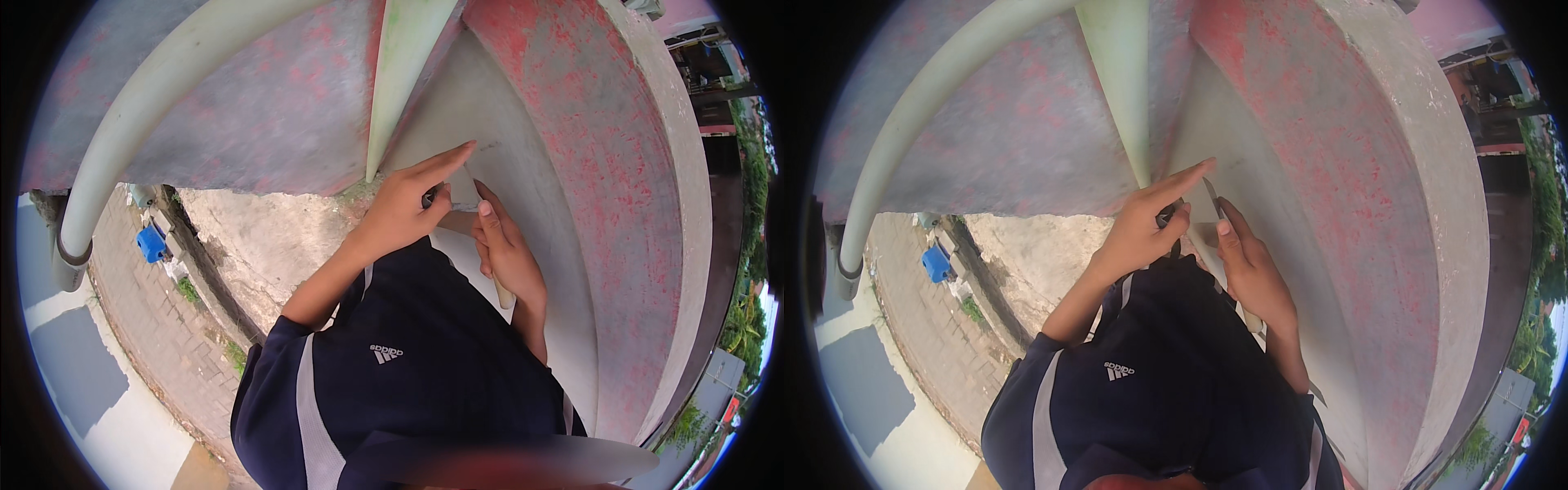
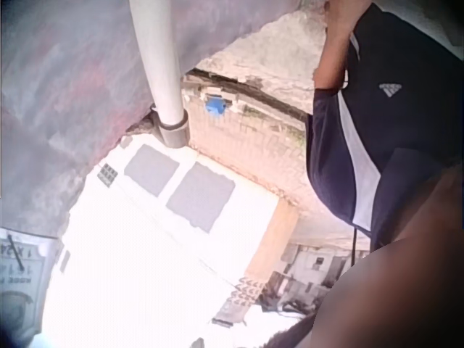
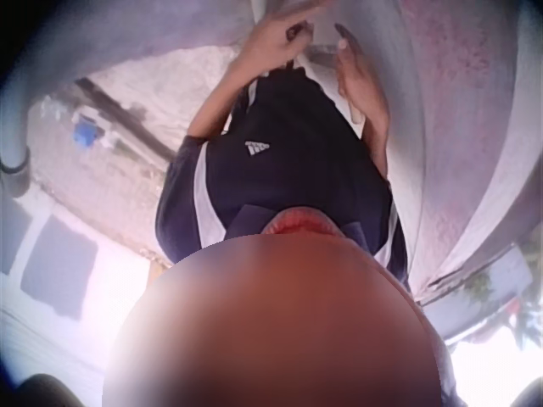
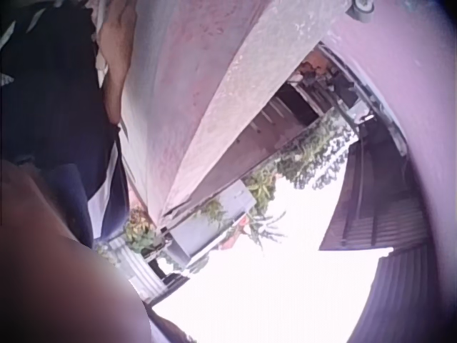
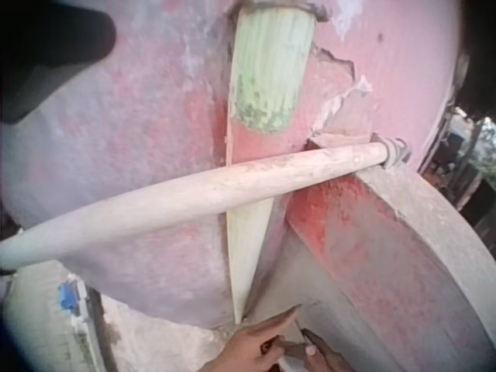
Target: The person uses a metal scraper to remove material from a curved concrete surface. They repeatedly scrape and wipe the area with a cloth, focusing on a specific section of the structure.
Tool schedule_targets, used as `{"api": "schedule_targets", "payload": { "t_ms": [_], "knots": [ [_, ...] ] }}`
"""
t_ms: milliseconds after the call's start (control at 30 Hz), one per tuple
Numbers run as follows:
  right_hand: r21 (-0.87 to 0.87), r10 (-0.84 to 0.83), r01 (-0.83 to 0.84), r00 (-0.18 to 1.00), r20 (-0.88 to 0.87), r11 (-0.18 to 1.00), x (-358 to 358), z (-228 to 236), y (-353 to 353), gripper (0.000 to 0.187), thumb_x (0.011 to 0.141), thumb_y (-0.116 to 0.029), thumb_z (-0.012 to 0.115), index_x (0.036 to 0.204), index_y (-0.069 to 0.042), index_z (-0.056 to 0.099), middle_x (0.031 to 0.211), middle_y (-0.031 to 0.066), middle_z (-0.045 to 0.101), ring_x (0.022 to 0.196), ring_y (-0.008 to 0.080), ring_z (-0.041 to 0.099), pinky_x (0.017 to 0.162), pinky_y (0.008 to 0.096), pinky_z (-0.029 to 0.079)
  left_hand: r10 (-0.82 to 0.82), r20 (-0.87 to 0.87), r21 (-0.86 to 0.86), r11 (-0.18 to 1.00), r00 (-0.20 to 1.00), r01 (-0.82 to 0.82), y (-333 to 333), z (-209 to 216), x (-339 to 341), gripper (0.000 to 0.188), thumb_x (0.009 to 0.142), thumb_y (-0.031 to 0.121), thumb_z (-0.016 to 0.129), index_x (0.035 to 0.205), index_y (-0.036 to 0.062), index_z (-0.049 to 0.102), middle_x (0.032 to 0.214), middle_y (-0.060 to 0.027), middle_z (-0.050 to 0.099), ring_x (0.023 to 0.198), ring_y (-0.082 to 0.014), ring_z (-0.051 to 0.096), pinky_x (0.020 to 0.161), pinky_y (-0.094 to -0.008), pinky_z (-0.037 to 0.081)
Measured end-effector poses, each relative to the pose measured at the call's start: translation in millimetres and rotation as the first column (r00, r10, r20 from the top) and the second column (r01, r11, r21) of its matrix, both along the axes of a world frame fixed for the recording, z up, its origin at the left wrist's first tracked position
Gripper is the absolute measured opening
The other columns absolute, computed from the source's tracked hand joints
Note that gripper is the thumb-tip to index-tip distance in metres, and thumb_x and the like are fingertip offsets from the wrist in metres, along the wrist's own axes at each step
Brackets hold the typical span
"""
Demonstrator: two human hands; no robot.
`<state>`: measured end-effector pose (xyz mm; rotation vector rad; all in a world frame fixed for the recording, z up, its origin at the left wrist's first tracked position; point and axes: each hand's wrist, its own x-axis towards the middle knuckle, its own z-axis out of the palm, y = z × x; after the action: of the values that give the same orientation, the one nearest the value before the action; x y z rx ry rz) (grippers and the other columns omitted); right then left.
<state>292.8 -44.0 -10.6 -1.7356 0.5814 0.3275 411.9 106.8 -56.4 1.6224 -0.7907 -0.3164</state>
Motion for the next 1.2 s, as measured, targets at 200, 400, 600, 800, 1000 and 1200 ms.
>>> {"api": "schedule_targets", "payload": {
  "t_ms": [200, 400, 600, 800, 1000, 1200],
  "knots": [
    [0.080, -0.030, 0.013, 0.976, 0.217, 0.997, 21.1, 2.1, -0.4, 0.065, 0.106, -0.048, 0.042, 0.144, 0.004, 0.040, 0.069, 0.0025, 0.051, 0.046, 0.0079, 0.045, 0.048, 0.0226, 0.041, 0.219, -0.104, -0.240, 0.941, 0.970, -0.238, 22.6, -9.8, -6.9, 0.028, 0.099, 0.012, 0.056, 0.124, 0.0029, 0.065, 0.112, -0.0138, 0.069, 0.095, -0.0195, 0.066, 0.079, -0.0322, 0.052],
    [0.340, -0.319, 0.144, 0.778, 0.542, 0.929, 76.1, -14.0, 35.4, 0.053, 0.106, -0.044, 0.042, 0.127, 0.005, 0.050, 0.082, 0.0050, 0.054, 0.064, 0.0130, 0.060, 0.055, 0.0252, 0.048, -0.048, -0.559, -0.161, 0.986, 0.828, -0.051, 33.0, -42.5, -26.5, 0.032, 0.104, 0.029, 0.054, 0.121, 0.0026, 0.060, 0.096, -0.0038, 0.060, 0.089, -0.0127, 0.052, 0.082, -0.0272, 0.043],
    [0.459, -0.430, 0.141, 0.658, 0.618, 0.877, 115.0, -28.7, 58.1, 0.053, 0.107, -0.042, 0.035, 0.118, 0.005, 0.055, 0.094, 0.0104, 0.056, 0.083, 0.0235, 0.067, 0.075, 0.0374, 0.057, -0.077, -0.288, -0.183, 0.983, 0.955, 0.024, 28.8, -50.4, -2.8, 0.033, 0.097, 0.026, 0.064, 0.118, 0.0021, 0.056, 0.095, -0.0041, 0.059, 0.087, -0.0117, 0.053, 0.079, -0.0275, 0.043],
    [0.264, -0.368, 0.257, 0.606, 0.706, 0.930, 117.3, -8.0, 44.7, 0.046, 0.103, -0.035, 0.053, 0.119, 0.007, 0.063, 0.098, 0.0120, 0.066, 0.088, 0.0235, 0.070, 0.076, 0.0351, 0.056, -0.171, -0.361, -0.206, 0.973, 0.917, 0.100, 40.7, -41.0, 14.7, 0.039, 0.090, 0.015, 0.070, 0.125, -0.0012, 0.060, 0.084, -0.0049, 0.063, 0.071, -0.0117, 0.057, 0.065, -0.0295, 0.047],
    [0.334, -0.504, 0.381, 0.582, 0.638, 0.862, 90.1, 4.9, 32.2, 0.033, 0.085, -0.010, 0.078, 0.115, 0.001, 0.070, 0.099, 0.0126, 0.075, 0.090, 0.0160, 0.071, 0.082, 0.0288, 0.056, -0.033, 0.079, -0.063, 0.997, 0.996, 0.038, 72.3, -39.7, 26.1, 0.042, 0.075, 0.007, 0.072, 0.117, -0.0017, 0.067, 0.078, -0.0109, 0.062, 0.066, -0.0177, 0.058, 0.063, -0.0300, 0.048],
    [0.141, -0.308, 0.279, 0.760, 0.573, 0.950, 84.3, -2.4, 28.1, 0.026, 0.089, -0.019, 0.076, 0.105, 0.001, 0.074, 0.091, 0.0088, 0.075, 0.078, 0.0110, 0.067, 0.074, 0.0261, 0.053, 0.009, 0.222, 0.119, 0.992, 0.975, -0.036, 113.0, -38.3, 19.4, 0.045, 0.069, 0.014, 0.073, 0.110, -0.0032, 0.069, 0.073, -0.0099, 0.057, 0.062, -0.0186, 0.050, 0.059, -0.0309, 0.042]
  ]
}}
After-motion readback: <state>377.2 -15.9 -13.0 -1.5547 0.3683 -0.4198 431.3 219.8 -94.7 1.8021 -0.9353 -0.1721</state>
